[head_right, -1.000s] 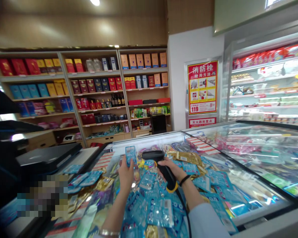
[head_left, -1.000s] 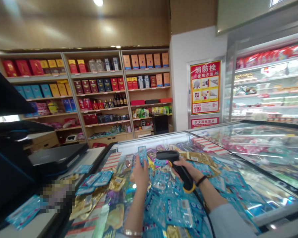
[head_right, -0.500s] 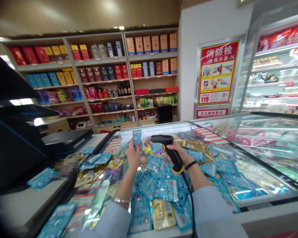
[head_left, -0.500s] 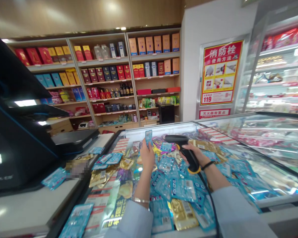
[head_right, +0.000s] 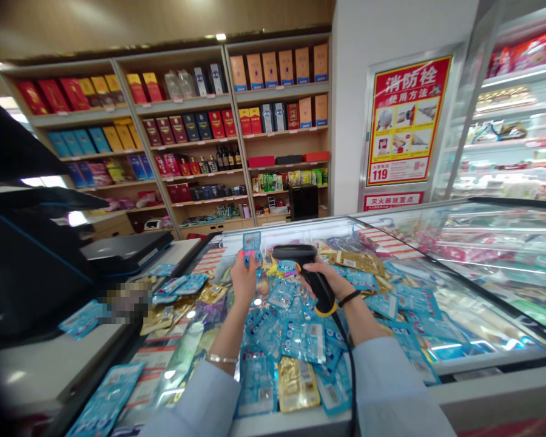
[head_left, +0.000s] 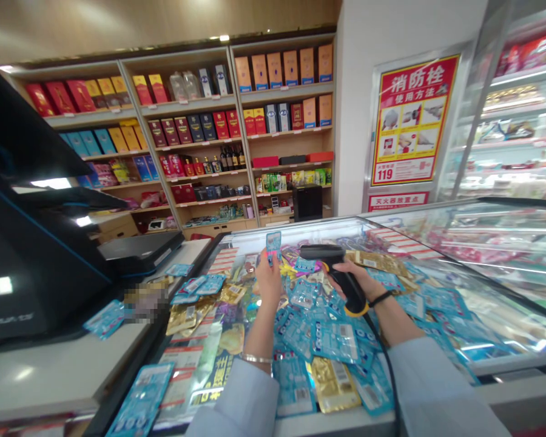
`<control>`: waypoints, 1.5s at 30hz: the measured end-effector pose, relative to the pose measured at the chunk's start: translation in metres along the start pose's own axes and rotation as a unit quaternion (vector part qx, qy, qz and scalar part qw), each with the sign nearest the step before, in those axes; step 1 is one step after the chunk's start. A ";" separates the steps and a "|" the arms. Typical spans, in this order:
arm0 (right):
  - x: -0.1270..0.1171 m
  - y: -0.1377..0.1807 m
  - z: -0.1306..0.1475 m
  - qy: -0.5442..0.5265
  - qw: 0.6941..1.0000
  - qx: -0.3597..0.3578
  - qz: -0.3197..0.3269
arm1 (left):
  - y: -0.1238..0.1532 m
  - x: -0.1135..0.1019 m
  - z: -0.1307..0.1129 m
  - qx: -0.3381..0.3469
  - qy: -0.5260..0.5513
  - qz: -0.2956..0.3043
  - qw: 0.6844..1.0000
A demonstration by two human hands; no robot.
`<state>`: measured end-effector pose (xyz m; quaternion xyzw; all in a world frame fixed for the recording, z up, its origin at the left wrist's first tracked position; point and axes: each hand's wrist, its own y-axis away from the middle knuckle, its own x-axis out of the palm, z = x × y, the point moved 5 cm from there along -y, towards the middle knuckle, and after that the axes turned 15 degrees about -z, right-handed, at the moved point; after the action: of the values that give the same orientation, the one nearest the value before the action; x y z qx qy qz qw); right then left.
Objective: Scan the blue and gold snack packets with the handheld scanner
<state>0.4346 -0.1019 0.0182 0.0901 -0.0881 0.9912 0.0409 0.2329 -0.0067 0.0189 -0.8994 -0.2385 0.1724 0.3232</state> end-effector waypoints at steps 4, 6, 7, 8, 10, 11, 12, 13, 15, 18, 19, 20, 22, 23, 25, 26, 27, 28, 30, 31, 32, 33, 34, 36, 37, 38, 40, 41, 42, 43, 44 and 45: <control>0.004 0.000 0.000 0.016 1.000 0.004 0.003 | 0.000 -0.003 -0.006 0.007 -0.011 -0.002 1.000; 0.005 0.000 0.001 0.022 1.000 0.004 0.004 | 0.001 -0.005 -0.010 0.010 -0.015 -0.003 1.000; 0.005 0.000 0.002 0.023 1.000 0.003 0.003 | 0.001 -0.006 -0.011 0.009 -0.016 -0.001 1.000; 0.006 0.000 0.003 0.024 1.000 0.001 0.002 | 0.001 -0.006 -0.011 0.009 -0.016 0.003 1.000; 0.007 0.002 0.005 0.025 1.000 -0.004 0.001 | 0.002 -0.005 -0.011 0.013 -0.016 0.008 1.000; 0.008 0.002 0.007 0.024 1.000 -0.010 -0.001 | 0.003 -0.005 -0.011 0.015 -0.017 0.009 1.000; 0.009 0.003 0.009 0.021 1.000 -0.017 -0.003 | 0.003 -0.005 -0.010 0.017 -0.018 0.009 1.000; 0.009 0.003 0.010 0.018 0.999 -0.026 -0.007 | 0.003 -0.005 -0.010 0.019 -0.017 0.007 1.000; 0.010 0.003 0.012 0.016 0.999 -0.044 -0.015 | 0.004 -0.004 -0.008 0.021 -0.014 0.001 1.000; 0.011 0.002 0.012 0.022 0.998 -0.055 -0.018 | 0.004 -0.003 -0.007 0.021 -0.004 -0.001 1.000; 0.011 0.001 0.012 0.021 0.998 -0.055 -0.019 | 0.005 -0.002 -0.006 0.020 0.002 0.001 1.000; 0.011 0.001 0.011 0.017 0.998 -0.054 -0.019 | 0.005 -0.001 -0.006 0.018 0.009 0.006 1.000; 0.012 0.000 0.011 0.007 0.998 -0.051 -0.019 | 0.006 0.001 -0.005 0.014 0.022 0.015 1.000; 0.012 0.000 0.011 0.001 0.999 -0.050 -0.018 | 0.007 0.002 -0.005 0.014 0.027 0.021 0.999; 0.011 0.000 0.009 -0.005 0.999 -0.042 -0.013 | 0.008 0.003 -0.005 0.020 0.025 0.026 0.999; 0.011 0.000 0.008 -0.005 0.999 -0.037 -0.009 | 0.008 0.003 -0.005 0.023 0.018 0.026 0.999; 0.011 0.000 0.008 -0.006 0.999 -0.034 -0.004 | 0.008 0.003 -0.005 0.025 0.010 0.023 0.999; 0.011 -0.001 0.007 -0.007 0.999 -0.032 0.001 | 0.008 0.003 -0.005 0.025 0.000 0.020 0.999; 0.011 -0.001 0.006 -0.009 0.999 -0.034 0.008 | 0.008 0.002 -0.006 0.020 -0.013 0.014 1.000; 0.010 -0.001 0.006 -0.010 0.999 -0.036 0.009 | 0.008 0.002 -0.006 0.016 -0.014 0.015 1.000; 0.010 -0.001 0.006 -0.012 0.999 -0.038 0.008 | 0.009 0.002 -0.006 0.010 -0.013 0.019 1.000; 0.010 -0.001 0.005 -0.013 0.999 -0.040 0.007 | 0.009 0.002 -0.006 0.006 -0.011 0.024 1.000; 0.010 -0.001 0.006 -0.014 0.999 -0.041 0.005 | 0.009 0.003 -0.006 0.003 -0.008 0.029 1.000; 0.010 0.000 0.006 -0.018 0.999 -0.041 0.002 | 0.010 0.004 -0.006 0.003 -0.004 0.038 0.999; 0.010 0.000 0.006 -0.019 0.999 -0.039 0.001 | 0.010 0.004 -0.007 0.004 -0.005 0.039 0.999; 0.010 0.001 0.007 -0.018 0.999 -0.037 0.000 | 0.010 0.004 -0.008 0.004 -0.008 0.038 0.999; 0.010 0.003 0.009 -0.012 0.999 -0.033 -0.003 | 0.011 0.003 -0.011 -0.001 -0.015 0.037 0.999; 0.010 0.004 0.010 -0.010 0.999 -0.031 -0.003 | 0.011 0.002 -0.014 -0.004 -0.017 0.040 0.999; 0.011 0.005 0.013 -0.011 0.999 -0.030 -0.004 | 0.011 0.001 -0.017 -0.007 -0.019 0.045 0.999; 0.012 0.006 0.015 -0.015 0.999 -0.031 -0.004 | 0.011 -0.001 -0.021 -0.011 -0.017 0.050 0.999; 0.014 0.008 0.019 -0.019 0.999 -0.032 -0.003 | 0.010 -0.005 -0.025 -0.015 -0.014 0.050 0.999; 0.016 0.010 0.022 -0.023 0.999 -0.034 0.000 | 0.008 -0.010 -0.029 -0.018 -0.011 0.045 0.999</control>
<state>0.4214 -0.1147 0.0411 0.1114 -0.1227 0.9853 0.0420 0.2406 -0.0318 0.0365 -0.9129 -0.2043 0.1920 0.2965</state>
